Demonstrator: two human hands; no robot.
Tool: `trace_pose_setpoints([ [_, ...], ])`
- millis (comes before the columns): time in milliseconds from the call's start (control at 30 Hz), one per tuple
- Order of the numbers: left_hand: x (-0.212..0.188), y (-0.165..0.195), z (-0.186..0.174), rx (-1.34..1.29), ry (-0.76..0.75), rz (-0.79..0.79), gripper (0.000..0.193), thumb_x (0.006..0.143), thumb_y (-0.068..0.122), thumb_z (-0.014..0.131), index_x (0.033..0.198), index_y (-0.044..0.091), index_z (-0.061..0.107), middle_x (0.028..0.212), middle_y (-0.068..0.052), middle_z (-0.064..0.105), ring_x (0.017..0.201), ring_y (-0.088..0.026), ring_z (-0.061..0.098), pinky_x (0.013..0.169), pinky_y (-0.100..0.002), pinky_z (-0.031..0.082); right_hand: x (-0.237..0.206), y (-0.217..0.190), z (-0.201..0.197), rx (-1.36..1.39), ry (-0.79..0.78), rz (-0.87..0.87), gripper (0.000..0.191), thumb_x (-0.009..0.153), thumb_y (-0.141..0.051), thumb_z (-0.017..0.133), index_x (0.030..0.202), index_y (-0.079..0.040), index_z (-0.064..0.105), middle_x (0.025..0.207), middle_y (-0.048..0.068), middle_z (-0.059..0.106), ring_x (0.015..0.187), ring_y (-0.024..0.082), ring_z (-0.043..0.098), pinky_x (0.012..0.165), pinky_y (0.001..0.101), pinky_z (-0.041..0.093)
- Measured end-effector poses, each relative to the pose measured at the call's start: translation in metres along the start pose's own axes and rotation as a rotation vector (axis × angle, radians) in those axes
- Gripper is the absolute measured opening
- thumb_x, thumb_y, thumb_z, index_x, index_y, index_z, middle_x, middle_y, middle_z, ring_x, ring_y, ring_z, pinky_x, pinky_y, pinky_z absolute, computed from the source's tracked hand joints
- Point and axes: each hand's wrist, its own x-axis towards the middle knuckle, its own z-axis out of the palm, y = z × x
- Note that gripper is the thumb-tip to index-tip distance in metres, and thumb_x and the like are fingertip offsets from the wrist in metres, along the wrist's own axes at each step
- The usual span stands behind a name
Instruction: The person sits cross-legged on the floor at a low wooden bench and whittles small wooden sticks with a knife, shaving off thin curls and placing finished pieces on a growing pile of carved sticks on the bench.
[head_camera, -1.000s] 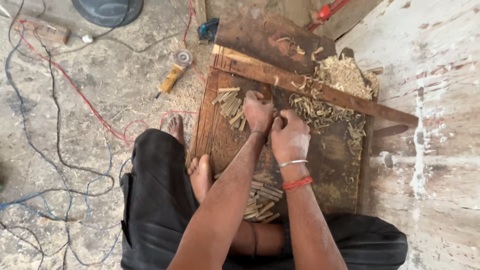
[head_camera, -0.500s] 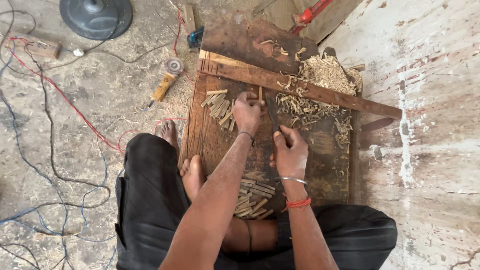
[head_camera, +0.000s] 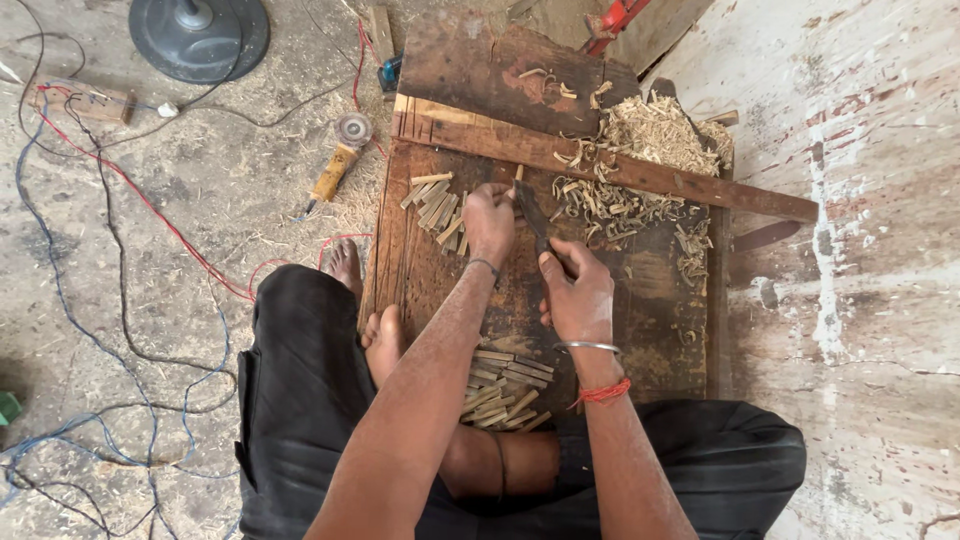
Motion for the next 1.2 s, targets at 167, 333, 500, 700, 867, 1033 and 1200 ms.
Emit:
trace_pose_setpoints([
  [167, 0.001, 0.003, -0.003, 0.046, -0.062, -0.061, 0.019, 0.094, -0.005, 0.058, 0.110, -0.012, 0.066, 0.096, -0.018, 0.075, 0.080, -0.023, 0.079, 0.065, -0.033, 0.066, -0.001, -0.006, -0.003, -0.055, -0.005, 0.012, 0.033, 0.096, -0.016, 0.066, 0.126, 0.000, 0.067, 0.090, 0.011, 0.076, 0.044, 0.009, 0.058, 0.036, 0.0279, 0.048],
  [333, -0.003, 0.014, -0.003, 0.068, -0.045, -0.072, 0.025, 0.087, -0.012, 0.057, 0.108, -0.013, 0.069, 0.097, -0.022, 0.077, 0.077, -0.025, 0.079, 0.061, -0.034, 0.064, -0.001, -0.012, -0.004, -0.073, -0.007, 0.008, 0.032, 0.096, -0.014, 0.066, 0.125, 0.000, 0.068, 0.088, 0.011, 0.076, 0.045, 0.009, 0.058, 0.036, 0.0275, 0.047],
  [500, -0.013, 0.033, -0.001, 0.069, 0.008, -0.112, 0.025, 0.086, -0.010, 0.054, 0.105, -0.015, 0.069, 0.090, -0.023, 0.074, 0.064, -0.027, 0.078, 0.049, -0.036, 0.061, -0.004, -0.016, -0.006, -0.141, -0.005, -0.031, 0.031, 0.096, -0.015, 0.067, 0.124, -0.001, 0.069, 0.081, 0.011, 0.074, 0.045, 0.009, 0.059, 0.038, 0.0278, 0.048],
  [700, -0.017, 0.037, -0.002, 0.122, 0.009, -0.112, 0.025, 0.087, -0.008, 0.055, 0.102, -0.014, 0.074, 0.076, -0.020, 0.074, 0.054, -0.027, 0.075, 0.044, -0.036, 0.059, -0.005, -0.001, -0.010, -0.279, 0.049, -0.110, 0.027, 0.094, -0.015, 0.069, 0.118, -0.005, 0.073, 0.072, 0.013, 0.073, 0.046, 0.014, 0.062, 0.044, 0.0327, 0.050],
  [867, -0.017, 0.033, -0.007, 0.033, -0.126, -0.127, 0.020, 0.093, -0.001, 0.058, 0.107, -0.011, 0.069, 0.079, -0.020, 0.077, 0.056, -0.024, 0.077, 0.047, -0.035, 0.061, 0.000, 0.006, -0.009, -0.386, 0.131, -0.542, 0.022, 0.095, -0.013, 0.073, 0.113, -0.001, 0.074, 0.084, 0.015, 0.075, 0.065, 0.015, 0.070, 0.061, 0.0337, 0.056],
  [1033, -0.021, 0.041, -0.001, 0.162, -0.016, -0.157, 0.021, 0.090, 0.000, 0.061, 0.104, -0.008, 0.074, 0.074, -0.021, 0.075, 0.052, -0.026, 0.074, 0.043, -0.035, 0.062, -0.008, -0.006, -0.012, -0.350, 0.041, -0.023, 0.025, 0.095, -0.015, 0.068, 0.118, -0.006, 0.072, 0.081, 0.018, 0.076, 0.059, 0.031, 0.070, 0.056, 0.0420, 0.055],
  [1200, -0.022, 0.037, 0.008, 0.299, 0.094, -0.122, 0.028, 0.081, -0.003, 0.058, 0.102, -0.003, 0.077, 0.077, -0.024, 0.075, 0.057, -0.029, 0.077, 0.052, -0.037, 0.064, -0.014, -0.012, -0.015, -0.429, 0.090, -0.311, 0.023, 0.093, -0.013, 0.070, 0.113, -0.002, 0.073, 0.096, 0.021, 0.076, 0.084, 0.037, 0.075, 0.073, 0.0430, 0.058],
])
